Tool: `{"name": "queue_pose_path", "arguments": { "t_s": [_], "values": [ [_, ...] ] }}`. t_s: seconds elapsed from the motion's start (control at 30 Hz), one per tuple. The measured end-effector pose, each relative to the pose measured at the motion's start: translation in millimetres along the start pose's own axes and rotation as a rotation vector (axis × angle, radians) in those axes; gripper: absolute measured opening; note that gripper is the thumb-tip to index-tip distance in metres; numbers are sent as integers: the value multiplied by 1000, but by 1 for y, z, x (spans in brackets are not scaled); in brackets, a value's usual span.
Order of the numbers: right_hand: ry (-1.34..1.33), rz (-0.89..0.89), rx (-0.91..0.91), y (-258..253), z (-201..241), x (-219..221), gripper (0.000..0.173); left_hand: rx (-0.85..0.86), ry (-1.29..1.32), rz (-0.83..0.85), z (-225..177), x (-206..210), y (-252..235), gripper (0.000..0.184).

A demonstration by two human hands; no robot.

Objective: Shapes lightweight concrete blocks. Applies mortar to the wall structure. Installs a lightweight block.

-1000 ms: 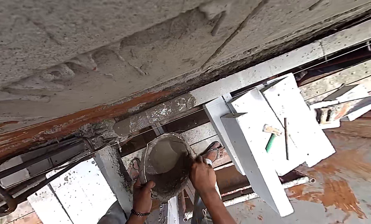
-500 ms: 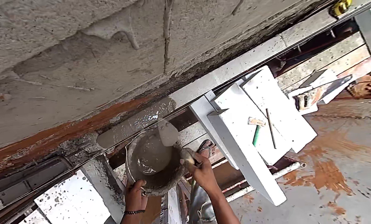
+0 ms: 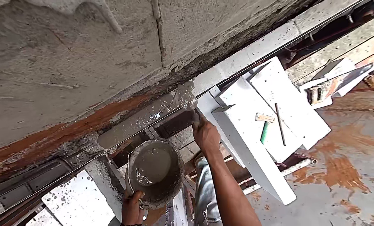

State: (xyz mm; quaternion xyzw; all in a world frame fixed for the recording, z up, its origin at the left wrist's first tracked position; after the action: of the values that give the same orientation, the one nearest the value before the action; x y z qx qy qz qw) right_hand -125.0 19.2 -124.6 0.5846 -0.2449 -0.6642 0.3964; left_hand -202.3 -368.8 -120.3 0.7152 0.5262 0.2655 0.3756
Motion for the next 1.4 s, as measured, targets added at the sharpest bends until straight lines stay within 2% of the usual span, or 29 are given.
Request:
{"name": "queue_pose_path", "arguments": {
  "t_s": [0.07,0.17,0.23,0.3,0.37,0.43,0.47,0.53,0.6,0.63,0.7,0.8,0.9,1.03,1.1,1.2,1.3,1.4],
  "values": [
    [4,-61,29,-19,-17,-41,39,-3,-12,-19,3,-2,0,63],
    [-284,-122,87,-48,-47,-81,39,-10,-35,-25,6,-3,0,58],
    [-507,-139,-1,-46,-52,-68,38,0,-40,-8,5,0,-1,55],
    [-569,-35,-106,-33,-31,-35,38,10,-39,3,2,4,-3,53],
    [-420,113,-165,-19,4,-2,39,19,-36,2,-1,9,-5,50],
    [-254,229,-93,-2,22,21,43,21,-23,6,-3,15,-7,52],
    [-208,228,-39,9,22,26,43,22,-17,11,-4,17,-8,53],
    [-167,125,42,34,3,27,46,27,-7,27,-8,23,-11,57],
    [-137,-2,21,66,-25,25,47,41,-7,51,-12,29,-16,60],
    [-93,-19,-13,86,-37,26,44,48,-18,70,-14,32,-16,60],
    [80,55,-31,116,-49,32,38,68,-60,103,-19,38,-15,60],
    [359,199,12,115,-49,65,39,100,-137,157,-23,52,-12,57],
    [421,362,-19,87,-42,106,50,122,-219,211,-28,70,-6,56],
    [189,518,-27,86,-66,110,44,111,-246,227,-34,84,-7,56],
    [-37,466,-77,96,-88,100,40,92,-206,223,-34,85,-8,56],
    [-298,280,-191,108,-105,75,40,63,-114,195,-31,92,-11,58],
    [-570,158,-234,101,-99,41,38,30,-56,149,-27,96,-11,61],
    [-1080,194,-310,63,-72,10,39,22,-73,128,-27,95,-7,57]
  ]
}}
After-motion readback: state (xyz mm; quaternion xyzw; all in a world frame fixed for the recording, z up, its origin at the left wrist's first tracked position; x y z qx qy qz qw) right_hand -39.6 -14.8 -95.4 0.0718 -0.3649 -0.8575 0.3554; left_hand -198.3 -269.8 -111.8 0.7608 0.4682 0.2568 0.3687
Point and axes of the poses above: each hand's wrist, its own y-axis away from the middle knuckle, its own x-axis out of the palm, z = x × y, the point moved 7 cm from there along -y, towards the middle knuckle, and after that the axes turned 15 degrees about z, right-handed, at the moved point
